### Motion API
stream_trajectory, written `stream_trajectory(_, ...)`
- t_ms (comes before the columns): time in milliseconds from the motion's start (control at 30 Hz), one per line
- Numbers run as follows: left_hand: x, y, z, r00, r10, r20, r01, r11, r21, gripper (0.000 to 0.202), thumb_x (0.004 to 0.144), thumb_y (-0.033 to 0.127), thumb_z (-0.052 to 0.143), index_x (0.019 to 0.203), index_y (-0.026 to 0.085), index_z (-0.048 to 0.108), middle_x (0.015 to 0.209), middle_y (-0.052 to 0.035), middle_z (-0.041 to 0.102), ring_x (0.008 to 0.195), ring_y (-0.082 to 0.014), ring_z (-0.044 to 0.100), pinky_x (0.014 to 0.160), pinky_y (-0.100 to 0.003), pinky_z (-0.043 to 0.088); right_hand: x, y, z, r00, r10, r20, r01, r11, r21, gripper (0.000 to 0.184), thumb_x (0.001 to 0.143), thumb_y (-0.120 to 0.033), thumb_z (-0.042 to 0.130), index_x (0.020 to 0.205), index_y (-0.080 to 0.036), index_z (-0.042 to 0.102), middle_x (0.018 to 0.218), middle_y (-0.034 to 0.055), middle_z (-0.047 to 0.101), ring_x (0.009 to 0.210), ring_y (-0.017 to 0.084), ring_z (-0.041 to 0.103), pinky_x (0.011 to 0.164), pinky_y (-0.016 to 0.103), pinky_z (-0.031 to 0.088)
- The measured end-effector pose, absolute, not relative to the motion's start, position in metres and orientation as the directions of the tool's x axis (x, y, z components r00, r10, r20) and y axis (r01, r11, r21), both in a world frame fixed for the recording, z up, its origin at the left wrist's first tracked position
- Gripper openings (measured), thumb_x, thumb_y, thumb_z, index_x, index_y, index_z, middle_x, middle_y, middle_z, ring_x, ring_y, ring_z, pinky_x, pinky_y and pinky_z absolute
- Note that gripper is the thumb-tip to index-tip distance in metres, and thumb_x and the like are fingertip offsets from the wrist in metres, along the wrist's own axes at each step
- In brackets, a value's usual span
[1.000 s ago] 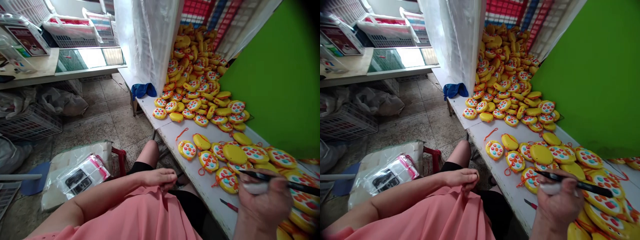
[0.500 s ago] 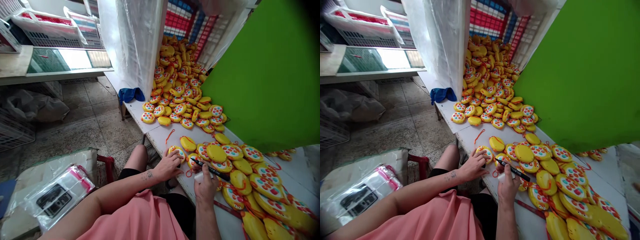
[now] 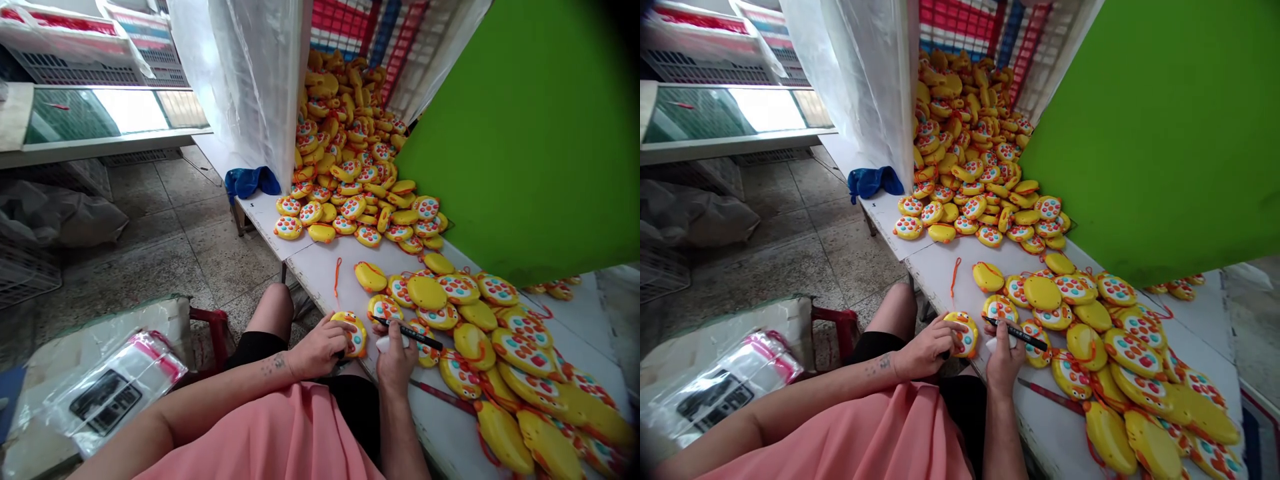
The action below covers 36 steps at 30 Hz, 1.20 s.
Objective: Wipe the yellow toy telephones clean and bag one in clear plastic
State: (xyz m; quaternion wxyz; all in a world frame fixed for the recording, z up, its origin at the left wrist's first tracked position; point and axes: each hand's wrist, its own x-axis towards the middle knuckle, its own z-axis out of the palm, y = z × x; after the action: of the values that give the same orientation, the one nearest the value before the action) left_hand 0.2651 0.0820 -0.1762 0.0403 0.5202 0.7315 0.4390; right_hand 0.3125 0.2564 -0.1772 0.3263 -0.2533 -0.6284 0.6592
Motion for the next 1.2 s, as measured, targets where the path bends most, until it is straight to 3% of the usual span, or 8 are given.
stream_trajectory(200, 0.263, 0.082, -0.174, -0.431, 0.817, 0.382, 0.761, 0.102, 0.641, 0.023, 0.073, 0.002, 0.05, 0.086, 0.019, 0.057, 0.098, -0.0051, 0.069, 0.113, -0.018, 0.057, 0.117, -0.044, 0.018, 0.311, 0.253, -0.177, -0.746, 0.652, 0.135, -0.069, 0.126, -0.99, 0.024, 0.084, -0.042, 0.061, 0.085, -0.018, 0.059, 0.059, -0.0032, 0.056, 0.054, 0.015, 0.054, 0.057, 0.029, 0.047)
stream_trajectory(533, 0.264, 0.083, -0.169, -0.452, 0.819, 0.353, 0.758, 0.144, 0.636, 0.017, 0.075, 0.004, 0.049, 0.081, 0.019, 0.056, 0.096, -0.0052, 0.07, 0.104, -0.0181, 0.059, 0.115, -0.043, 0.021, 0.306, 0.255, -0.183, -0.802, 0.444, 0.399, -0.089, 0.571, -0.816, 0.02, 0.087, -0.034, 0.057, 0.09, -0.016, 0.065, 0.085, 0.0071, 0.067, 0.079, 0.023, 0.063, 0.077, 0.038, 0.051)
stream_trajectory(1200, 0.263, 0.084, -0.172, -0.448, 0.817, 0.364, 0.762, 0.136, 0.633, 0.013, 0.081, 0.008, 0.049, 0.08, 0.02, 0.056, 0.098, -0.0048, 0.07, 0.109, -0.0172, 0.058, 0.116, -0.042, 0.018, 0.303, 0.25, -0.171, -0.814, 0.387, 0.434, -0.106, 0.635, -0.765, 0.02, 0.089, -0.033, 0.055, 0.086, -0.016, 0.066, 0.08, 0.007, 0.068, 0.075, 0.022, 0.064, 0.074, 0.036, 0.053)
